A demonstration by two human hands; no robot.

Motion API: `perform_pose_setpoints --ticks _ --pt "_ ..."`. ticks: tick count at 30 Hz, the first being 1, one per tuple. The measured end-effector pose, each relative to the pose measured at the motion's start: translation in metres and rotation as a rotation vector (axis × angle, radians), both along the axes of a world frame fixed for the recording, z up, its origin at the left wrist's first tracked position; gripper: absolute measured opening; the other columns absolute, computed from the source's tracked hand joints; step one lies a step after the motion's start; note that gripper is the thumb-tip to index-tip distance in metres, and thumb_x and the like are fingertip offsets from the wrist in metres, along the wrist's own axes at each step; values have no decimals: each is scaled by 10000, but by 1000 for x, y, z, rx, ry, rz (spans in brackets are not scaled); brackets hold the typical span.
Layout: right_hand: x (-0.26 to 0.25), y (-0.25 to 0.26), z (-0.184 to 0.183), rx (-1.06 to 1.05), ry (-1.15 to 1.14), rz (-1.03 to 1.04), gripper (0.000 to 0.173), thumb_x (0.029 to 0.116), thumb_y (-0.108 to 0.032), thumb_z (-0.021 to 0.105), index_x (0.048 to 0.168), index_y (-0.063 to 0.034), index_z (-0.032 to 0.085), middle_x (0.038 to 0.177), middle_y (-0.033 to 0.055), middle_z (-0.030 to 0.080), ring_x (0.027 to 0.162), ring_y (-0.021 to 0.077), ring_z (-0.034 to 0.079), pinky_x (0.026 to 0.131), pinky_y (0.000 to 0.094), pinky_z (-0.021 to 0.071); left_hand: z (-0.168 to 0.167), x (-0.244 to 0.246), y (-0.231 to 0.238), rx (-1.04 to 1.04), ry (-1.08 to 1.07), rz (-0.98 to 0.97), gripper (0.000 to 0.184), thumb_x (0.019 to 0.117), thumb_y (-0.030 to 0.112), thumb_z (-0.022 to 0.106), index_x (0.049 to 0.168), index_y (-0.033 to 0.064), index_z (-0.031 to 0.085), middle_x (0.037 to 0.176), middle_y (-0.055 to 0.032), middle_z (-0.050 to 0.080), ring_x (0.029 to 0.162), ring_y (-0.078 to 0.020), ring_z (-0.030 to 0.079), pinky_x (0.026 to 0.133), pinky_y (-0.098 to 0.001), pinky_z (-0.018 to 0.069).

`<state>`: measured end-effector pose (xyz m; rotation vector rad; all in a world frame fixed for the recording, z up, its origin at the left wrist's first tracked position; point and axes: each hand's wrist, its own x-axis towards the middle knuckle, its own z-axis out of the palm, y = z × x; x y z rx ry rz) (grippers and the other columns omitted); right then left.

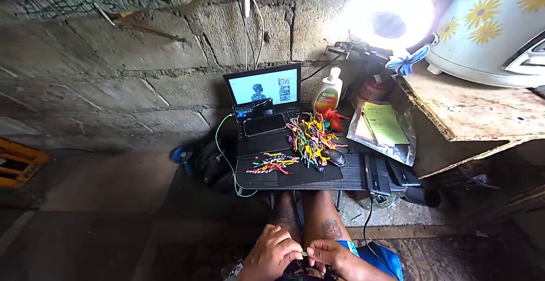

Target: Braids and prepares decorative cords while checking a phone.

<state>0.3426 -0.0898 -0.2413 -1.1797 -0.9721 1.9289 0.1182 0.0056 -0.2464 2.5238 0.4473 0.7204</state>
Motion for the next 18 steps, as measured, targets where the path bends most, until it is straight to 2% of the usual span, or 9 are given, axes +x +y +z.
perform_pose_setpoints --ticks 2,4,6,8,10,13,15,16,18 --pt "2 6 -2 83 -79 32 209 1042 -221 490 960 -129 659 731 -124 603 666 -21 556 675 185 471 6 -6 8 -150 37 -11 225 1017 282 606 1011 135 775 887 -31 725 909 -176 676 940 -384 487" --pt "4 15 -2 148 -137 63 225 1047 -228 491 1002 -110 677 770 -118 613 695 -28 560 686 180 472 10 -11 17 -215 44 16 198 1008 237 620 1049 124 778 945 -30 741 948 -171 676 952 -391 487" --pt "4 23 -1 148 -104 67 232 1048 -228 483 988 -120 680 767 -121 623 683 -33 560 652 172 460 10 -13 24 -185 15 57 180 1002 233 629 1030 132 775 948 -10 743 954 -144 672 956 -360 479" --pt "2 29 1 74 50 50 244 1042 -227 455 938 -164 667 747 -134 638 681 -30 586 673 172 488 6 -13 28 -93 -39 92 181 1007 254 619 980 152 765 922 17 737 947 -109 658 969 -307 453" --pt "0 36 -1 61 48 46 241 1043 -231 455 941 -155 659 741 -125 632 688 -19 588 694 191 493 2 -12 33 -22 -74 137 195 1017 285 605 957 178 757 902 39 728 936 -89 651 975 -292 448" --pt "3 51 1 204 -313 24 263 1058 -248 505 1113 -55 674 892 6 654 790 70 609 762 290 514 2 -8 48 -135 -47 233 187 1004 277 623 977 161 767 945 27 743 955 -112 670 968 -368 472" --pt "14 63 0 320 -512 -37 299 1045 -268 551 1202 -49 680 1076 87 698 943 136 664 889 358 541 1 -4 65 -203 -45 309 192 991 258 633 993 129 775 995 -13 745 993 -163 676 955 -443 490" --pt "21 70 -2 372 -576 -83 308 1041 -271 561 1209 -42 680 1122 110 695 978 152 670 913 362 543 0 -1 76 -208 -52 344 202 988 259 633 993 118 777 1024 -36 740 1022 -194 674 949 -471 493" --pt "36 83 -4 462 -698 -176 321 1040 -290 560 1190 -39 690 1127 127 692 990 170 673 916 358 546 0 6 97 -190 -78 413 212 976 258 638 989 103 782 1066 -79 720 1060 -249 654 946 -493 496"
